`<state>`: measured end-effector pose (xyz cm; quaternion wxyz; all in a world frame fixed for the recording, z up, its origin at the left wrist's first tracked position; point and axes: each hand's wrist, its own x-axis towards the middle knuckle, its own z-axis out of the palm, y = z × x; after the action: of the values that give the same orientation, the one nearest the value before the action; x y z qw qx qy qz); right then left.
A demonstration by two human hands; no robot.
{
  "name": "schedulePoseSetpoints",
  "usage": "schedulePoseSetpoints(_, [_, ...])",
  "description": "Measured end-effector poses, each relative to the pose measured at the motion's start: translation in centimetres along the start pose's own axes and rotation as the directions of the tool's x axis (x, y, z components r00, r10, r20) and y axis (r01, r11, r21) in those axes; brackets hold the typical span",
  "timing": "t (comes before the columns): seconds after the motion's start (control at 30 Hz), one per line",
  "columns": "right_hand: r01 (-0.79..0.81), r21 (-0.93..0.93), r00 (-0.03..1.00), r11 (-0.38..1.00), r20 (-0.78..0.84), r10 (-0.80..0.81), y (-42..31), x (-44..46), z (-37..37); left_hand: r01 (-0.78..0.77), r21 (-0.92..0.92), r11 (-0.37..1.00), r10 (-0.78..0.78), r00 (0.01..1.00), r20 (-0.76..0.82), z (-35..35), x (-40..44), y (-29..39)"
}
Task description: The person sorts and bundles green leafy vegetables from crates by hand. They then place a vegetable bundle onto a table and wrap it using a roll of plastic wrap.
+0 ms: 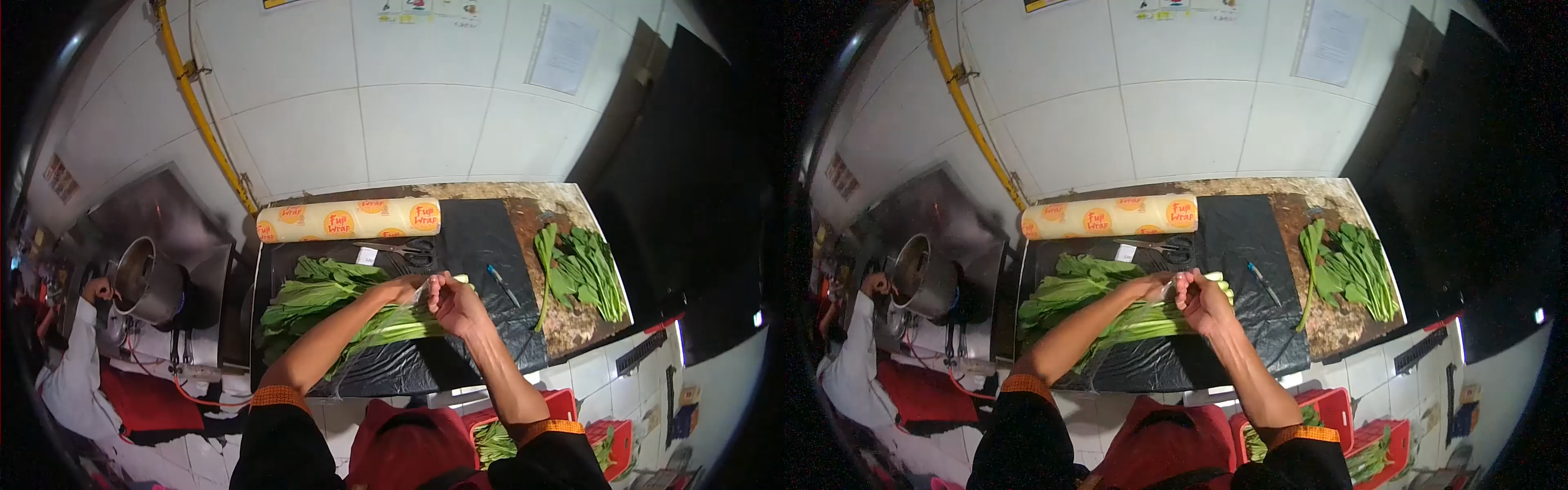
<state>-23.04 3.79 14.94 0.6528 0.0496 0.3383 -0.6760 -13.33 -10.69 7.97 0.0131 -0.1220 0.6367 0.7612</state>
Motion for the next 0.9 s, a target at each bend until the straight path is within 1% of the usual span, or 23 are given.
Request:
schedulePoseSetpoints(0.03, [-0.025, -0.007, 1.000, 1.000, -0.001, 0.025, 0.0, 0.6, -0.3, 0.013, -0.151, 0.988, -0.014, 1.000, -0.003, 0.7, -0.8, 0.9])
schedulePoseSetpoints(0.07, [-0.056, 0.032, 0.998, 0.998, -0.016, 0.056, 0.1, 1.2, -0.6, 0.106, -0.308, 0.945, -0.097, 0.994, 0.046, -0.1, -1.4, 1.5])
schedulePoseSetpoints(0.1, [-0.081, 0.070, 0.996, 0.994, -0.028, 0.083, 0.0, 1.9, -0.9, 0.103, -0.321, 0.942, -0.098, 0.995, 0.031, 0.1, -2.3, 2.4])
schedulePoseSetpoints(0.17, [-0.114, 0.120, 0.992, 0.986, -0.042, 0.120, -0.1, 3.1, -1.6, 0.132, -0.090, 0.987, -0.108, 0.967, 0.231, 1.0, -3.8, 4.5])
schedulePoseSetpoints(0.2, [-0.121, 0.137, 0.988, 0.983, -0.081, 0.132, -0.5, 2.9, -0.6, 0.136, -0.098, 0.986, -0.110, 0.967, 0.230, 0.6, -3.4, 4.3])
schedulePoseSetpoints(0.23, [-0.125, 0.155, 0.982, 0.980, -0.123, 0.145, -0.7, 2.9, 0.0, 0.057, 0.162, 0.985, -0.092, 0.973, 0.214, 0.3, -3.1, 3.8])
schedulePoseSetpoints(0.3, [-0.087, 0.171, 0.984, 0.981, -0.137, 0.111, -0.9, 3.8, -0.1, -0.097, 0.630, 0.770, -0.044, 0.978, 0.204, 0.0, -2.9, 2.9])
schedulePoseSetpoints(0.33, [-0.042, 0.182, 0.988, 0.982, -0.139, 0.068, -0.8, 4.1, 0.0, 0.107, 0.570, 0.815, -0.179, 0.981, 0.072, -0.2, -2.9, 3.1])
schedulePoseSetpoints(0.37, [-0.041, 0.185, 0.987, 0.982, -0.145, 0.069, -1.0, 4.3, 0.2, 0.108, 0.567, 0.817, -0.183, 0.980, 0.076, -0.7, -2.7, 2.9])
schedulePoseSetpoints(0.43, [0.167, -0.042, 0.981, 0.985, -0.095, -0.171, -1.8, 3.8, 0.8, 0.117, 0.543, 0.831, -0.143, 0.990, 0.005, -1.5, -2.1, 2.1])
schedulePoseSetpoints(0.47, [0.260, -0.253, 0.958, 0.932, -0.054, -0.281, -1.8, 2.8, 0.5, 0.265, 0.608, 0.748, -0.263, 0.960, -0.096, -1.8, -1.7, 1.6])
schedulePoseSetpoints(0.5, [0.258, -0.258, 0.958, 0.931, -0.055, -0.281, -1.1, 1.2, 0.6, 0.263, 0.604, 0.752, -0.260, 0.961, -0.095, -2.8, -1.4, 0.8])
schedulePoseSetpoints(0.53, [0.476, -0.728, 0.840, 0.494, 0.212, -0.499, -0.2, -0.9, 0.6, 0.055, 0.725, 0.686, -0.162, 0.984, 0.078, -4.1, -0.9, -0.8])
schedulePoseSetpoints(0.57, [0.535, -0.827, 0.689, -0.176, 0.547, -0.476, 0.3, -2.0, 0.8, -0.166, 0.795, 0.584, -0.084, 0.961, 0.262, -5.0, -0.6, -1.5])
schedulePoseSetpoints(0.6, [0.532, -0.827, 0.691, -0.180, 0.547, -0.472, 0.6, -2.1, 1.1, 0.101, 0.554, 0.826, -0.125, 0.992, 0.006, -2.5, -1.5, 1.2])
schedulePoseSetpoints(0.63, [0.548, -0.715, 0.685, -0.434, 0.682, -0.258, 0.9, -2.2, 1.3, 0.100, 0.548, 0.831, -0.123, 0.992, 0.006, -3.1, -1.0, -0.3])
schedulePoseSetpoints(0.67, [0.568, -0.523, 0.673, -0.636, 0.739, -0.006, 1.1, -2.2, 1.4, 0.015, 0.521, 0.854, -0.020, 1.000, 0.003, -4.1, -0.1, -2.8])
schedulePoseSetpoints(0.7, [0.570, -0.526, 0.680, -0.631, 0.733, 0.003, 1.4, -1.8, 1.1, -0.066, 0.491, 0.869, 0.076, 0.997, -0.002, -4.5, 0.1, -4.4])
schedulePoseSetpoints(0.73, [0.442, -0.418, 0.742, -0.794, 0.668, 0.062, 1.7, -0.8, 0.6, 0.180, 0.520, 0.835, -0.165, 0.983, -0.075, -3.6, -0.4, -0.8])
schedulePoseSetpoints(0.77, [0.315, -0.263, 0.799, -0.912, 0.592, 0.106, 1.9, 0.2, 0.3, 0.190, 0.509, 0.840, -0.171, 0.982, -0.085, -3.7, -0.1, -1.1])
schedulePoseSetpoints(0.8, [0.302, -0.217, 0.811, -0.928, 0.571, 0.131, 1.8, 0.8, 0.2, 0.119, 0.456, 0.882, -0.058, 0.988, -0.145, -3.8, 0.0, -1.8])
schedulePoseSetpoints(0.83, [0.349, -0.272, 0.814, -0.897, 0.562, 0.147, 1.6, 1.1, 0.5, 0.043, 0.410, 0.911, 0.050, 0.975, -0.215, -3.8, -0.4, -1.2])
schedulePoseSetpoints(0.9, [0.357, -0.277, 0.865, -0.892, 0.460, 0.203, 1.4, 2.0, 0.9, 0.382, 0.574, 0.724, -0.207, 0.915, -0.347, -5.0, -1.1, 1.8])
